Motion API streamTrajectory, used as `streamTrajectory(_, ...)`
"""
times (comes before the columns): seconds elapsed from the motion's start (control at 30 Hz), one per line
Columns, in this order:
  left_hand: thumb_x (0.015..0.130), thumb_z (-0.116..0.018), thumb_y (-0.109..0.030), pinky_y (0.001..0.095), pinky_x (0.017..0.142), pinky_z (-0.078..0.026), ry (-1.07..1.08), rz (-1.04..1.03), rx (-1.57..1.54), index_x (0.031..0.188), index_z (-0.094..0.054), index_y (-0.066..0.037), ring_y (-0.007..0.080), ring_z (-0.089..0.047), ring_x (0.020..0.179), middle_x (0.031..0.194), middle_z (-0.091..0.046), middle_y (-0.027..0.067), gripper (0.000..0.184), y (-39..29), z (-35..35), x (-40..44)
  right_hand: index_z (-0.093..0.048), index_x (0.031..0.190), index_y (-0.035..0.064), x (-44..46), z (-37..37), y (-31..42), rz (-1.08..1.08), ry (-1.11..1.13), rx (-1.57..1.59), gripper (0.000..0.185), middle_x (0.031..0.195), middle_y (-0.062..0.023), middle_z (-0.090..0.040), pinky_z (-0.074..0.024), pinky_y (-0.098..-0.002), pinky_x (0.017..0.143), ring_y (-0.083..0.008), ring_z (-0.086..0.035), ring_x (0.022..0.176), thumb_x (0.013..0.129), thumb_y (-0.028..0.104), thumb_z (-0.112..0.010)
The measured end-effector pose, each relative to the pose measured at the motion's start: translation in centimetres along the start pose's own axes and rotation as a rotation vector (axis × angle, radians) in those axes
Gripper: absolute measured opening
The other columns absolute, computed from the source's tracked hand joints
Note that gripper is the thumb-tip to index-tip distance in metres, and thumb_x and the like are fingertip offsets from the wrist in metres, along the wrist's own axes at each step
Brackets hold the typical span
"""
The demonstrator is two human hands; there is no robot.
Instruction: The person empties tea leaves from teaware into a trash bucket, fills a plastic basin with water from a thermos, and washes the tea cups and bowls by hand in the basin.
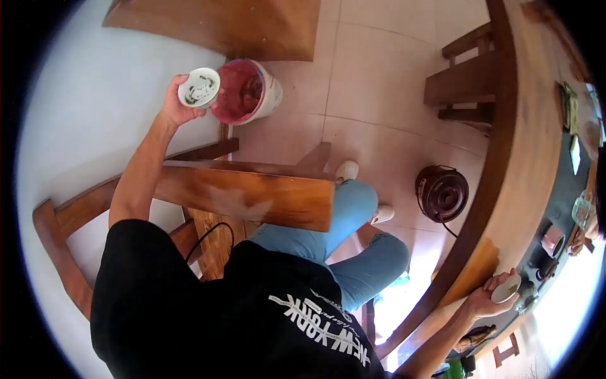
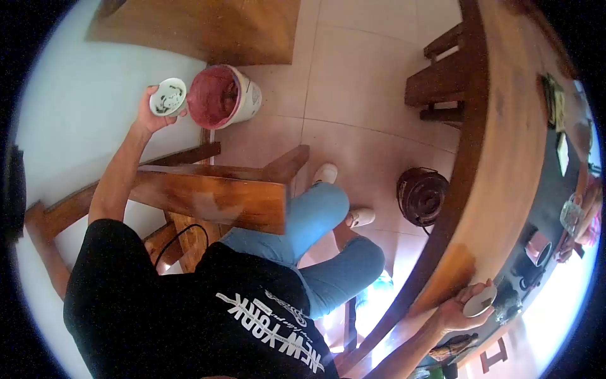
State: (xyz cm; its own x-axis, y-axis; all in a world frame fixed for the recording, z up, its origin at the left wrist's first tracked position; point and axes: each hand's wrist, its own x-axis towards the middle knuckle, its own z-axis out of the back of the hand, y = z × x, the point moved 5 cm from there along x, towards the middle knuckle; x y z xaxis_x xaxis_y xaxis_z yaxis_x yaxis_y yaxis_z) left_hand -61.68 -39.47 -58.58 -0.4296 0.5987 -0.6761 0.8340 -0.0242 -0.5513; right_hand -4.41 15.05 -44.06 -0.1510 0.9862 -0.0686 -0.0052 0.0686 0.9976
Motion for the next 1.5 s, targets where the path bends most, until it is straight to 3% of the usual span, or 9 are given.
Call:
streamTrajectory(0.17,0.081,-0.047,-0.055,0.04,0.045,-0.052,0.166,-0.002,0.227,0.128,-0.054,-0.005,0.037,-0.067,0.086,0.12,-0.062,0.0244,0.069,-0.3,-11.9,-2.2,-0.057,0.116,-0.0034,0.4,2.6,-0.7,-0.165,0.057,0.244,0.052,0.08,-0.0051,-0.057,-0.0359,-0.0183,0.046,-0.0096,-0.05,0.062,0.093,0.042,-0.045)
streamTrajectory(0.33,0.078,-0.054,-0.051,0.0451,0.058,-0.058,0.087,0.066,0.417,0.123,-0.055,0.001,0.0337,-0.068,0.085,0.11,-0.065,0.0246,0.069,1.0,-20.5,-3.5,-0.063,0.107,0.0028,-1.5,0.0,1.1,-0.332,-0.292,0.409,0.035,0.09,-0.0078,-0.067,-0.048,-0.0224,0.053,-0.0153,-0.063,0.072,0.095,0.033,-0.048)
streamTrajectory(0.37,0.077,-0.056,-0.051,0.0447,0.062,-0.058,0.087,-0.002,0.44,0.121,-0.055,0.002,0.0336,-0.068,0.084,0.108,-0.066,0.0244,0.069,1.6,-23.8,-3.8,-0.063,0.105,0.0046,-1.5,1.1,-0.3,-0.379,-0.106,0.519,0.03,0.093,-0.0086,-0.068,-0.0527,-0.0236,0.06,-0.0172,-0.065,0.075,0.095,0.031,-0.051)
streamTrajectory(0.53,0.07,-0.061,-0.053,0.0399,0.059,-0.057,0.493,0.291,0.486,0.104,-0.055,-0.005,0.0327,-0.066,0.074,0.091,-0.063,0.0221,0.06,5.6,-45.3,-8.6,-0.062,0.098,0.0048,-2.2,-0.7,0.6,-0.29,-0.194,0.252,0.032,0.074,-0.0045,-0.061,-0.0346,-0.0224,0.042,-0.0099,-0.052,0.053,0.094,0.035,-0.053)
streamTrajectory(0.63,0.066,-0.065,-0.044,0.0404,0.071,-0.058,0.459,0.448,0.391,0.109,-0.056,-0.004,0.0328,-0.067,0.084,0.099,-0.065,0.0247,0.059,12.0,-49.5,-9.8,-0.062,0.1,0.0032,-2.9,0.6,3.5,-0.451,-0.032,0.194,0.037,0.075,-0.0067,-0.062,-0.0411,-0.0262,0.047,-0.0124,-0.055,0.058,0.094,0.039,-0.053)
streamTrajectory(0.7,0.066,-0.067,-0.04,0.041,0.077,-0.057,0.438,0.535,0.357,0.112,-0.056,-0.004,0.0308,-0.067,0.091,0.102,-0.066,0.0206,0.059,15.7,-51.2,-10.1,-0.061,0.106,-0.0009,-4.3,1.0,6.8,-0.353,0.144,-0.218,0.044,0.094,-0.0205,-0.067,-0.0516,-0.0386,0.072,-0.0286,-0.066,0.087,0.092,0.04,-0.052)
streamTrajectory(0.77,0.069,-0.066,-0.036,0.0375,0.089,-0.053,0.487,0.542,0.417,0.122,-0.052,-0.002,0.0255,-0.064,0.101,0.112,-0.063,0.0132,0.064,19.0,-50.9,-9.5,-0.059,0.11,-0.0015,-6.4,2.4,10.8,-0.278,0.275,-0.347,0.048,0.097,-0.027,-0.065,-0.0504,-0.0457,0.081,-0.0414,-0.063,0.094,0.09,0.042,-0.055)
streamTrajectory(1.0,0.084,-0.058,-0.029,0.0327,0.099,-0.043,0.699,0.557,0.463,0.125,-0.045,0.0,0.0197,-0.055,0.113,0.119,-0.056,0.0111,0.052,26.3,-61.0,-13.8,-0.052,0.117,0.0026,-11.8,7.8,13.4,-0.163,0.213,-0.539,0.052,0.108,-0.0219,-0.061,-0.0515,-0.0455,0.083,-0.0396,-0.063,0.096,0.088,0.045,-0.061)
streamTrajectory(1.5,0.087,-0.056,-0.03,0.0354,0.088,-0.052,0.697,0.592,0.674,0.12,-0.049,-0.007,0.0179,-0.06,0.102,0.114,-0.057,0.0075,0.041,26.3,-69.3,-11.9,-0.047,0.123,-0.0003,-8.7,8.3,17.1,-0.022,0.066,-0.585,0.053,0.111,-0.0222,-0.057,-0.0518,-0.0447,0.078,-0.0399,-0.061,0.096,0.09,0.038,-0.063)
